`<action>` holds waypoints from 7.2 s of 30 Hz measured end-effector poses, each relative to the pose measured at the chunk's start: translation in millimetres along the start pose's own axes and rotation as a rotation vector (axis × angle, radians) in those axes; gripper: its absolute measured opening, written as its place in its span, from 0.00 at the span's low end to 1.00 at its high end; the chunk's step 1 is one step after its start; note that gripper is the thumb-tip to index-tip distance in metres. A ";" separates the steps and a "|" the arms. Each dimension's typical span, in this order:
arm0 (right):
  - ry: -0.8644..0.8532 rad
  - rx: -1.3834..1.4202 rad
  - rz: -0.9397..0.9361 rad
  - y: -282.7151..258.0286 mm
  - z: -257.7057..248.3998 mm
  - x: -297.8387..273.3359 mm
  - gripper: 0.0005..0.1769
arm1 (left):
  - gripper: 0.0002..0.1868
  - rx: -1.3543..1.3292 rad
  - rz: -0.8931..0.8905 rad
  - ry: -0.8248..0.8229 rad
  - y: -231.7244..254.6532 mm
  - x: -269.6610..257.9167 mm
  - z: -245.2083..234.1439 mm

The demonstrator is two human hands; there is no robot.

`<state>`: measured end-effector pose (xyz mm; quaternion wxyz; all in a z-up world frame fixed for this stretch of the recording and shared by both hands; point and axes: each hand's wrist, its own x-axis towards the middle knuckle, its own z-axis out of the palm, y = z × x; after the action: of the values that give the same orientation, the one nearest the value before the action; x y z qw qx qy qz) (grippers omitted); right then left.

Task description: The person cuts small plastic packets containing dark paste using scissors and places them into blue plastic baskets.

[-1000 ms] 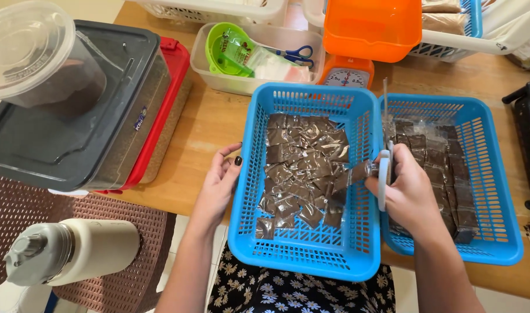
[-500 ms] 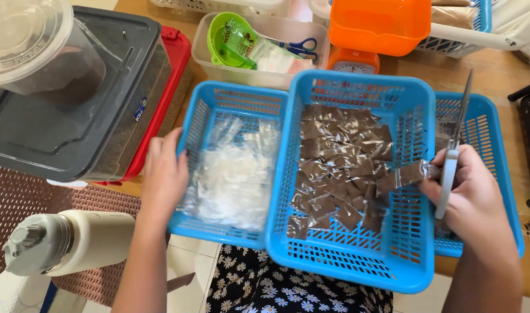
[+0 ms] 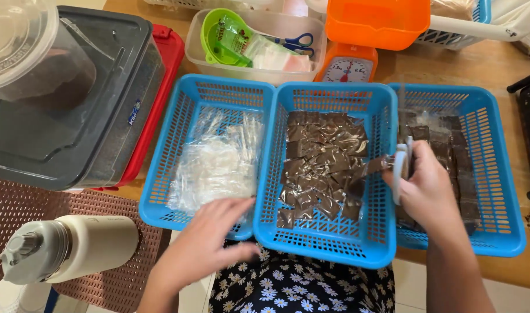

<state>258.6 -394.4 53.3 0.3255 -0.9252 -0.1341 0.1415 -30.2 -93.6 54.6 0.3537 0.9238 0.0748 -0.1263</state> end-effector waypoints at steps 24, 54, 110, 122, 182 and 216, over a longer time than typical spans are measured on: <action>0.179 0.016 -0.069 6.7 10.6 -22.4 0.16 | 0.39 0.567 0.412 0.630 -46.5 24.2 47.8; -0.477 0.996 -0.392 33.7 -16.0 40.1 0.24 | 0.10 -0.600 0.269 0.311 100.1 124.7 37.4; -0.233 0.664 -0.413 10.8 -27.5 -13.9 0.21 | 0.16 -0.805 0.313 0.302 95.4 121.1 12.5; -0.755 0.522 -0.174 75.0 -44.5 -53.0 0.36 | 0.18 -0.696 0.295 0.292 98.7 124.0 -24.3; -0.886 0.540 -0.224 40.8 -25.7 -44.2 0.39 | 0.22 -0.874 0.324 0.006 89.1 135.2 -8.2; -0.878 0.559 -0.281 32.8 -22.1 -46.6 0.45 | 0.29 -0.778 0.325 -0.024 91.0 137.7 -4.1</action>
<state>228.3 -447.4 56.9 0.4886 -0.6302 -0.3375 0.5003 123.0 -151.4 75.8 0.6923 0.7196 -0.0339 -0.0418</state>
